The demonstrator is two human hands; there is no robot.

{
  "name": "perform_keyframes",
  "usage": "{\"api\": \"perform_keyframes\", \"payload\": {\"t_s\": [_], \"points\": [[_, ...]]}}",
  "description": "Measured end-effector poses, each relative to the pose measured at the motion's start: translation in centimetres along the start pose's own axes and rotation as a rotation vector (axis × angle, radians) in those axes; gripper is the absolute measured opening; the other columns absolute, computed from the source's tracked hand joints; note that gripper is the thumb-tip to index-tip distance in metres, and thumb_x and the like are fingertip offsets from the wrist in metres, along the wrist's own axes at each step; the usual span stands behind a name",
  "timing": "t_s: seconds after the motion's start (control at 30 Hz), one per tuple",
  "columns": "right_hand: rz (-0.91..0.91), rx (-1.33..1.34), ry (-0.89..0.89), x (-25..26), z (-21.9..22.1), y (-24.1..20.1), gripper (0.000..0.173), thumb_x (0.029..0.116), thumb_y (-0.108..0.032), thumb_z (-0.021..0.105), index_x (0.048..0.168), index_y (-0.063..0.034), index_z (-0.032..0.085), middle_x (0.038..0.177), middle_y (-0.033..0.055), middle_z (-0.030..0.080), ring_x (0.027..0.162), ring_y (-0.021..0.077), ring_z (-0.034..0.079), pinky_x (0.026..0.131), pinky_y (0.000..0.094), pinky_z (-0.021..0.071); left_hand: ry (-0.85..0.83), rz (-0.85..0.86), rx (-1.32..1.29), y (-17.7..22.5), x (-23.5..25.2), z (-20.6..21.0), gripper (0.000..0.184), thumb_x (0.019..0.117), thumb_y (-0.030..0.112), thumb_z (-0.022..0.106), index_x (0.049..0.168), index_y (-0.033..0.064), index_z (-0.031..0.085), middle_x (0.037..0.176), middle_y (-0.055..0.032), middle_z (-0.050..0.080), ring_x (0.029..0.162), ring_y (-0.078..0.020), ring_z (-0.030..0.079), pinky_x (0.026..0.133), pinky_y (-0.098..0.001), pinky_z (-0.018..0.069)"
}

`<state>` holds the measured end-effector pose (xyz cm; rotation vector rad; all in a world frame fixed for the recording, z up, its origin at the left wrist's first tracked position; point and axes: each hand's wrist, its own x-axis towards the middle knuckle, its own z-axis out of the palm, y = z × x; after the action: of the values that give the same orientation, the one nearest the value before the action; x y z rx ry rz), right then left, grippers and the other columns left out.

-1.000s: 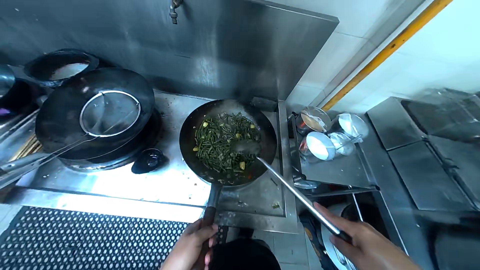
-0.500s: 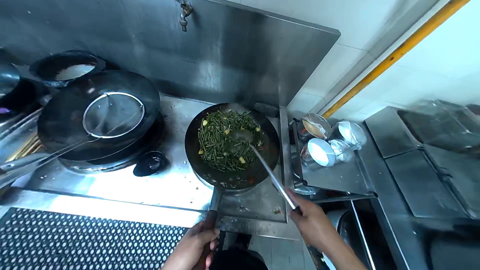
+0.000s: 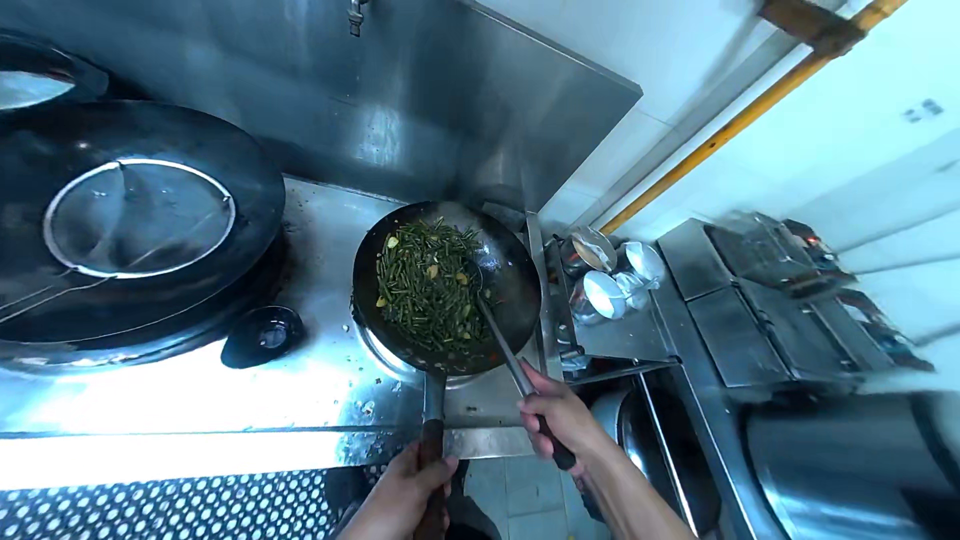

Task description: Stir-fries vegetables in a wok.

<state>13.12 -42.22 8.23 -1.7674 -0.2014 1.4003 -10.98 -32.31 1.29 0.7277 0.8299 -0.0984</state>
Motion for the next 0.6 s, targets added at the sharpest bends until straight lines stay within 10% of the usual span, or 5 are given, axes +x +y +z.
{"api": "perform_keyframes", "payload": {"t_s": [0.2, 0.37, 0.6], "points": [[-0.121, -0.586, 0.178, -5.0, -1.4, -2.4, 0.076, 0.0964, -0.016, 0.059, 0.164, -0.0315, 0.029, 0.077, 0.0067, 0.061, 0.045, 0.0171, 0.052, 0.041, 0.0355, 0.0494, -0.012, -0.010, 0.032, 0.2, 0.2, -0.2, 0.037, 0.1021, 0.025, 0.064, 0.129, 0.0030, 0.050, 0.089, -0.0140, 0.067, 0.067, -0.0247, 0.068, 0.061, -0.0400, 0.0615], [-0.151, -0.829, 0.324, 1.5, -6.0, -5.3, 0.072, 0.1009, -0.019, 0.058, 0.163, -0.0394, 0.027, 0.092, 0.0136, 0.065, 0.053, 0.0206, 0.057, 0.052, 0.0410, 0.0539, 0.039, -0.013, 0.009, 0.4, 0.1, 0.4, 0.033, 0.1026, 0.022, 0.062, 0.127, 0.0031, 0.051, 0.088, -0.0131, 0.067, 0.065, -0.0240, 0.068, 0.061, -0.0396, 0.0618], [-0.029, -0.145, -0.017, 8.1, -7.0, -0.8, 0.071, 0.1027, -0.013, 0.056, 0.165, -0.0277, 0.024, 0.074, 0.0044, 0.053, 0.049, 0.0122, 0.049, 0.043, 0.0271, 0.0451, 0.175, -0.027, -0.109, 0.2, -0.9, 2.1, 0.029, 0.1064, 0.021, 0.056, 0.131, 0.0058, 0.051, 0.090, -0.0103, 0.065, 0.062, -0.0203, 0.065, 0.056, -0.0365, 0.0605]]}}
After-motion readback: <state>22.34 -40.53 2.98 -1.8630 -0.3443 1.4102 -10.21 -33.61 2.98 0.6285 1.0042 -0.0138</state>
